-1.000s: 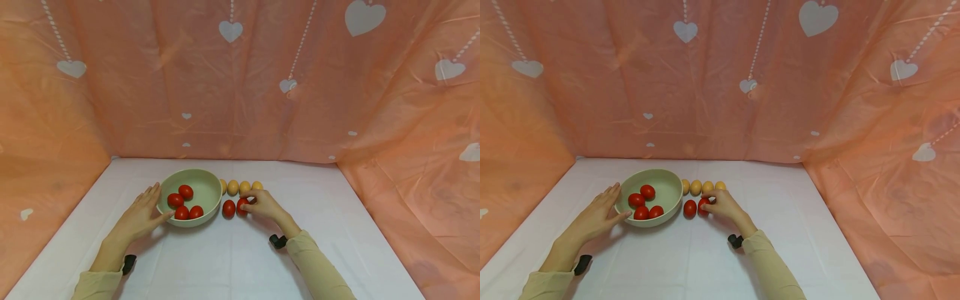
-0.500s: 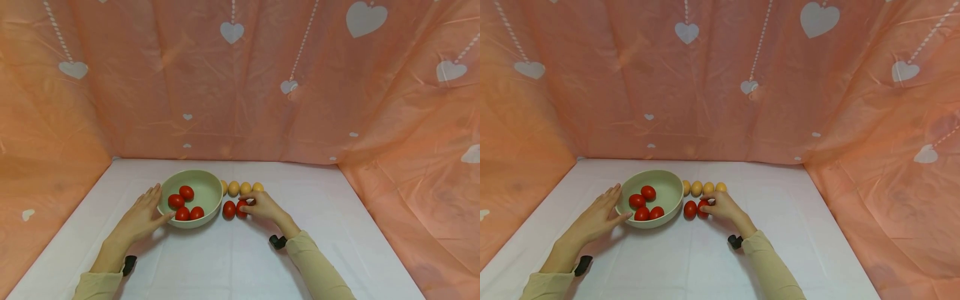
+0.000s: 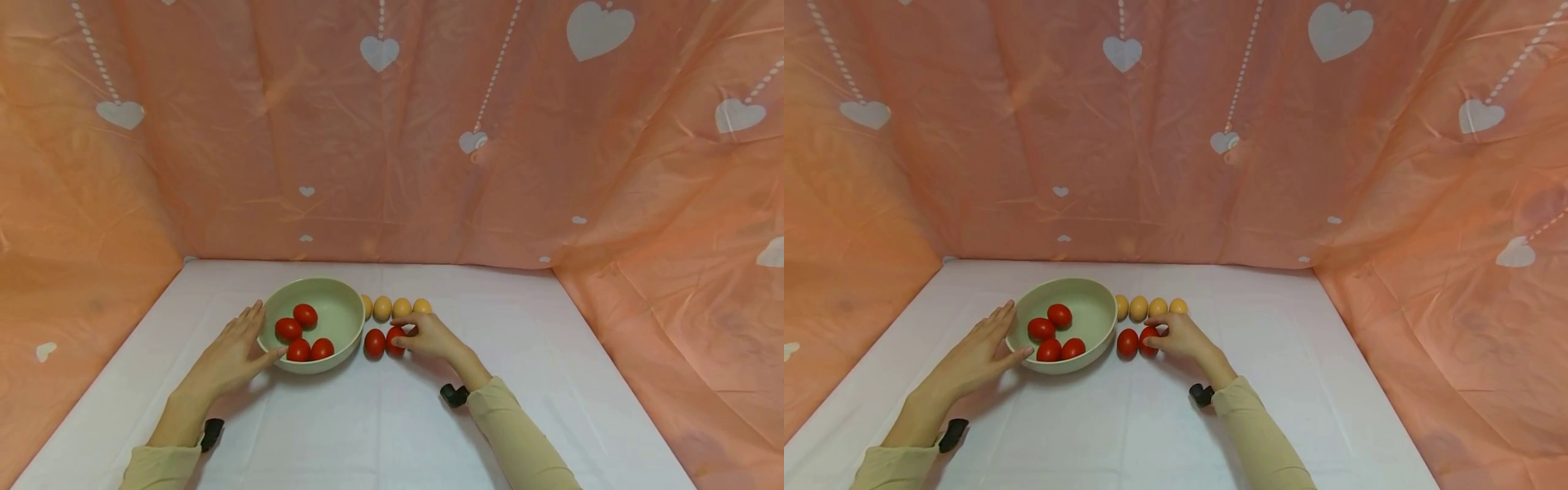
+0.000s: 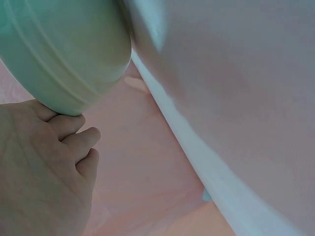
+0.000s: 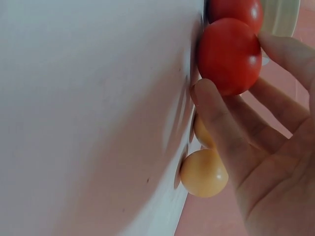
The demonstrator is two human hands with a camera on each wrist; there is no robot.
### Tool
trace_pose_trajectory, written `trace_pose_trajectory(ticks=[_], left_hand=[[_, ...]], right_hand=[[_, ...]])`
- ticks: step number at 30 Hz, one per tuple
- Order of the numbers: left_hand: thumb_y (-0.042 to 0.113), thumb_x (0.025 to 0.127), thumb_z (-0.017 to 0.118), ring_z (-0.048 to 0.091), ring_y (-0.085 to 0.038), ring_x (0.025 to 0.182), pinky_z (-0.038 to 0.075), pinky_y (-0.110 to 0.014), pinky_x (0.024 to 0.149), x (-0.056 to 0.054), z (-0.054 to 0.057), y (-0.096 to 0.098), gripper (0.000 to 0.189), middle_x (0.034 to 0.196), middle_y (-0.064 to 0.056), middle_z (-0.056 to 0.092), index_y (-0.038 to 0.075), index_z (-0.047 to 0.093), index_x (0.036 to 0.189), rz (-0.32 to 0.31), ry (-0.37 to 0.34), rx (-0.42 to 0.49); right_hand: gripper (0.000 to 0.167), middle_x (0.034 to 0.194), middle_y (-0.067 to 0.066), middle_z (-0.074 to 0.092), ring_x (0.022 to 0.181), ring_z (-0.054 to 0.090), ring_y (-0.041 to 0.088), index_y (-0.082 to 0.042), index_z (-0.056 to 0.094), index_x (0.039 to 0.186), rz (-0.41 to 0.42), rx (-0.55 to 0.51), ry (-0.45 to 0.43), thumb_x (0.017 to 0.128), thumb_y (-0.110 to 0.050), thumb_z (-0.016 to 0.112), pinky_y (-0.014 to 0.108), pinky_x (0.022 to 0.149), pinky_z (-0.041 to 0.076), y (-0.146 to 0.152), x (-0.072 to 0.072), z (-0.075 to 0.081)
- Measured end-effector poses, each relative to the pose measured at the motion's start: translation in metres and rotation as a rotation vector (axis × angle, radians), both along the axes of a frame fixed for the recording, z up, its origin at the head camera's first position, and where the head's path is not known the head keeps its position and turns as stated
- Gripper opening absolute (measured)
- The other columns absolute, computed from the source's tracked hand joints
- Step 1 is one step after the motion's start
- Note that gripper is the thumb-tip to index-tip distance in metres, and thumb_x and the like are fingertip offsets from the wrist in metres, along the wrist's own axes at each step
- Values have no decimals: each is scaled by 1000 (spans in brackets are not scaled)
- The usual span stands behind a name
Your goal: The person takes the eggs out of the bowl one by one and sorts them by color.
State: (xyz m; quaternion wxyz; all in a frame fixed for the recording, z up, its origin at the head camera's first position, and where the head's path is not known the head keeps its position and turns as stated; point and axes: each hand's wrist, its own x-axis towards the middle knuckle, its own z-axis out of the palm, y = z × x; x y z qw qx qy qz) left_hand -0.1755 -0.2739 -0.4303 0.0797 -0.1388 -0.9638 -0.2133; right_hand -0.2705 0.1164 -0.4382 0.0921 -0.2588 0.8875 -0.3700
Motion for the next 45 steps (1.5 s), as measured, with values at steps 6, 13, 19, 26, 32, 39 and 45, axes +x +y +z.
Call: trace_pose_trajectory(ticks=[6,13,19,26,32,39,45], left_hand=[[56,97,66,23,-51,152,21,-63,124,0,0,1,99,167,-31,22,-11,26,159,-1,4,-1],[56,97,66,23,-51,152,20,-61,125,0,-1,0,99,167,-30,22,-10,25,159,3,1,4],[56,97,66,24,-51,152,22,-63,124,0,-2,1,99,167,-30,23,-11,27,159,5,6,5],[56,97,66,26,-52,151,24,-63,123,2,-3,1,98,166,-30,25,-12,29,157,8,17,-2],[55,97,66,26,-51,152,25,-64,123,2,-3,0,96,166,-29,26,-12,31,157,13,37,-12],[53,96,69,30,-52,149,28,-66,120,2,-2,2,96,164,-31,29,-12,33,156,9,61,-13],[52,96,69,29,-52,150,27,-66,120,2,-2,2,95,164,-31,29,-13,33,156,15,53,-13]], right_hand=[[40,119,9,74,99,73,24,-2,71,129,-6,-2,18,93,-18,78,34,84,62,0,0,1],[34,114,17,73,104,70,32,3,72,122,41,-65,167,92,-13,76,43,87,62,-1,-1,5],[35,118,19,72,103,69,37,4,71,124,50,-133,281,93,-13,76,50,90,60,-16,-1,20],[36,126,12,71,107,70,31,-1,71,127,76,-196,353,94,-13,76,45,92,61,-45,-1,38],[37,129,16,69,109,70,34,2,69,129,169,-206,355,95,-11,75,45,92,61,-69,-6,47],[38,128,17,69,110,70,35,-1,67,133,273,-123,317,97,-14,73,32,94,59,-97,-12,47],[41,130,13,70,109,70,27,-4,66,136,321,30,347,98,-18,74,26,90,58,-120,-16,41]])
